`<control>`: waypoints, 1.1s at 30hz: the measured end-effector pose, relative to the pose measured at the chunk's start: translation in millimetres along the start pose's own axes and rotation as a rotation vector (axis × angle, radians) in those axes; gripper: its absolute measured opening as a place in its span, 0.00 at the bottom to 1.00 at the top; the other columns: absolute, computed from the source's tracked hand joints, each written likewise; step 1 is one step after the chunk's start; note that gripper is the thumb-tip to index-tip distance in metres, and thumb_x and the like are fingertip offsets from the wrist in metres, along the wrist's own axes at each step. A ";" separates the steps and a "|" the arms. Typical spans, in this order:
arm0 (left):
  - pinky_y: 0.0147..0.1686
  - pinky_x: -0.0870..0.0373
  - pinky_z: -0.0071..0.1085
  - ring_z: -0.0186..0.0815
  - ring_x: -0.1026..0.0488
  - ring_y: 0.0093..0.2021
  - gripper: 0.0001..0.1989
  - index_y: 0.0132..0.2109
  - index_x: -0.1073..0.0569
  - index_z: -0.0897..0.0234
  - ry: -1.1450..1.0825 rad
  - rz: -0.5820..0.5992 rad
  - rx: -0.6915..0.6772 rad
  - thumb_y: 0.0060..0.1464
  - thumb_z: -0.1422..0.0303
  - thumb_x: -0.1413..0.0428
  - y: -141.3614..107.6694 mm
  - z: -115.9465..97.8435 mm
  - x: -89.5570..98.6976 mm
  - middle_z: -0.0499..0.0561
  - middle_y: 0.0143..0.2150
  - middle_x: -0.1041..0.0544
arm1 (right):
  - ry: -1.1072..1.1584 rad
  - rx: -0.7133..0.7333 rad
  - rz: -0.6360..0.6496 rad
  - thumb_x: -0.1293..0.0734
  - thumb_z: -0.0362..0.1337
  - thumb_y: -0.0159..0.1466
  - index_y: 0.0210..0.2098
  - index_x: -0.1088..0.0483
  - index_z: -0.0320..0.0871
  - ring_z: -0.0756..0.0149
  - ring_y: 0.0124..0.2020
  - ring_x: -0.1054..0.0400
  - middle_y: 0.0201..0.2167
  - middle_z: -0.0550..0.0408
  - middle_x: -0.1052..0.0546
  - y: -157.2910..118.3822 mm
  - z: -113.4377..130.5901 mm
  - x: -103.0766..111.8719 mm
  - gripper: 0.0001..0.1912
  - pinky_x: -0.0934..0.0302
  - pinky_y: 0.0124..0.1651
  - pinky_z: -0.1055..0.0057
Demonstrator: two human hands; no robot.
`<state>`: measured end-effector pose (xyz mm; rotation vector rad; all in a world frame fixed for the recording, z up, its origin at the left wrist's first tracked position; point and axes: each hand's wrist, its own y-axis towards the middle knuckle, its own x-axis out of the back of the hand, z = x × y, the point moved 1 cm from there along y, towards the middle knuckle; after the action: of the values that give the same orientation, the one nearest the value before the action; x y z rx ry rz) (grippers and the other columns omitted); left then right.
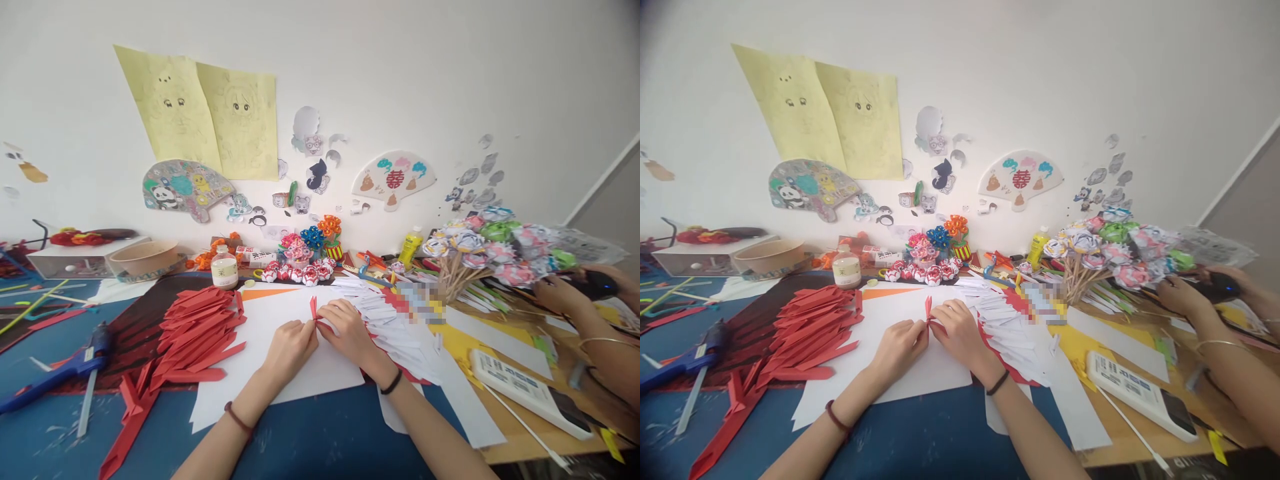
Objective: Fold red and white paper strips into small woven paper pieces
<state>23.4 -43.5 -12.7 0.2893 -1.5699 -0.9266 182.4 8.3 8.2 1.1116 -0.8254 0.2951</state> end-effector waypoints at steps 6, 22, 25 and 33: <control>0.24 0.43 0.30 0.32 0.36 0.22 0.10 0.28 0.35 0.62 0.038 0.009 -0.019 0.58 0.75 0.52 -0.6 -0.5 1.5 0.45 0.20 0.35 | 0.064 0.017 0.032 0.40 0.36 0.69 0.41 0.30 0.42 0.60 0.41 0.34 0.37 0.50 0.25 -1.3 -2.4 -0.2 0.08 0.39 0.44 0.64; 0.28 0.42 0.33 0.38 0.30 0.29 0.05 0.41 0.31 0.64 0.148 0.246 -0.015 0.62 0.72 0.52 8.9 3.7 10.8 0.49 0.26 0.27 | 0.007 0.127 -0.030 0.39 0.34 0.68 0.33 0.28 0.40 0.64 0.30 0.35 0.26 0.51 0.26 -12.2 -18.3 -15.1 0.11 0.41 0.35 0.67; 0.30 0.41 0.35 0.40 0.31 0.32 0.04 0.39 0.31 0.65 0.182 0.263 -0.088 0.59 0.76 0.50 8.5 1.2 12.4 0.50 0.27 0.27 | 0.029 0.127 -0.023 0.40 0.34 0.68 0.30 0.30 0.40 0.65 0.28 0.37 0.25 0.52 0.28 -13.1 -16.2 -18.8 0.12 0.42 0.34 0.68; 0.31 0.40 0.35 0.38 0.35 0.33 0.07 0.34 0.34 0.65 0.090 0.244 -0.138 0.62 0.75 0.52 9.3 1.6 12.8 0.50 0.30 0.30 | 0.153 0.078 -0.061 0.38 0.31 0.66 0.32 0.29 0.41 0.64 0.31 0.35 0.27 0.51 0.26 -10.6 -13.9 -14.0 0.08 0.40 0.35 0.67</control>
<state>21.8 -45.2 3.0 0.0392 -1.4144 -0.8145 185.3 18.4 -11.6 1.1701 -0.6477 0.3593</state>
